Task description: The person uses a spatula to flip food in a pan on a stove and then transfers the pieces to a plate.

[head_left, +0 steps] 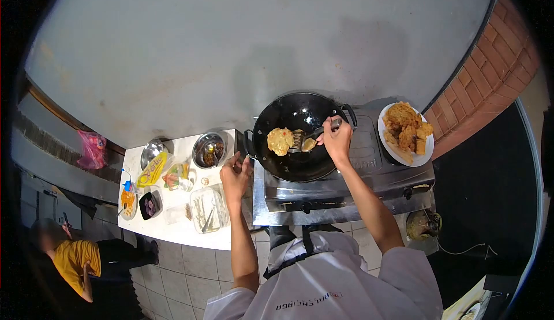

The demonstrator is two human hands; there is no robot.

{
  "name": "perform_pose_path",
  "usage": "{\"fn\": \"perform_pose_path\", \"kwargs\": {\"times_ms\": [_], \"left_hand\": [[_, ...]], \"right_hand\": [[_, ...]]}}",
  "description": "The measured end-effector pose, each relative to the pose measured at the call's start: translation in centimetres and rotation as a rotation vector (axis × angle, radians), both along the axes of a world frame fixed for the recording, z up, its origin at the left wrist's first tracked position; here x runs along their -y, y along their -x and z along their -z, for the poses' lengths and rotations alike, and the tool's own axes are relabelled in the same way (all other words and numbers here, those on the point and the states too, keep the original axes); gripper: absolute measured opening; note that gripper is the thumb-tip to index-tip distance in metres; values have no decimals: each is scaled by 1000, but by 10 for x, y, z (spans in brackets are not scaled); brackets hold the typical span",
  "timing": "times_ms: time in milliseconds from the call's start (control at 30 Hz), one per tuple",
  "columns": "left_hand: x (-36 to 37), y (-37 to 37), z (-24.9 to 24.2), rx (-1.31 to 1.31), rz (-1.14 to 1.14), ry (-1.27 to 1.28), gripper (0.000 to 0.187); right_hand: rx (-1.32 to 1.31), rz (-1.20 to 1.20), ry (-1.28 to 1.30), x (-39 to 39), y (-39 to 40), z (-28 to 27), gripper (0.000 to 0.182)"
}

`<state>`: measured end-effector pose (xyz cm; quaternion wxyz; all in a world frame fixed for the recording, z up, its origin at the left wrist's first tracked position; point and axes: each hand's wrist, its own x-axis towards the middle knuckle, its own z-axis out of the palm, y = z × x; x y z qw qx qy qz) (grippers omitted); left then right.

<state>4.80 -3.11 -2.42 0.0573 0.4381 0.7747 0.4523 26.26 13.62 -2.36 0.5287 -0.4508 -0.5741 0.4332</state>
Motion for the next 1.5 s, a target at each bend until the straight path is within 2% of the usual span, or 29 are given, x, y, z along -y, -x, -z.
{"fn": "perform_pose_path", "kwargs": {"times_ms": [67,167,333,433,500,567,633,700,767,867,967,1233,1367,1400,1433,1500], "left_hand": [[2,2,-4,91,-63,147,40],[3,6,1,-14,-43,54,40],[4,6,2,0,-54,37,38],[4,4,2,15,-61,14,37],[4,4,3,28,-60,13,37],[4,2,3,22,-48,-3,37],[5,-1,-1,21,-45,-1,37],[6,-3,-4,21,-41,2,37],[6,-4,-4,39,-41,-13,37],[8,-2,-6,53,-45,-9,37],[10,-4,-12,60,-64,-20,37],[12,0,-7,65,-74,-40,36],[14,2,-6,62,-64,-45,36],[14,1,-6,64,-65,-45,36],[14,1,-6,62,-65,-35,36],[13,0,-5,62,-62,-27,35]], "right_hand": [[-10,3,-12,1,-1,-4,22],[-33,21,-27,3,-1,-10,23],[-29,46,-77,5,-2,-20,19],[44,65,-205,-1,-2,-13,17],[202,94,-392,3,1,-26,10],[250,70,-390,11,5,-30,7],[276,-25,-557,14,14,-25,4],[272,-135,-658,23,19,-30,5],[400,-225,-680,29,22,-30,9],[450,-311,-744,39,25,-38,7],[382,-334,-815,43,26,-42,6],[331,-286,-754,34,17,-40,9],[185,28,-563,15,-3,-39,6],[225,96,-390,14,-9,-40,8],[133,75,-187,1,-14,-21,14],[-61,46,-47,5,-23,-29,19]]}}
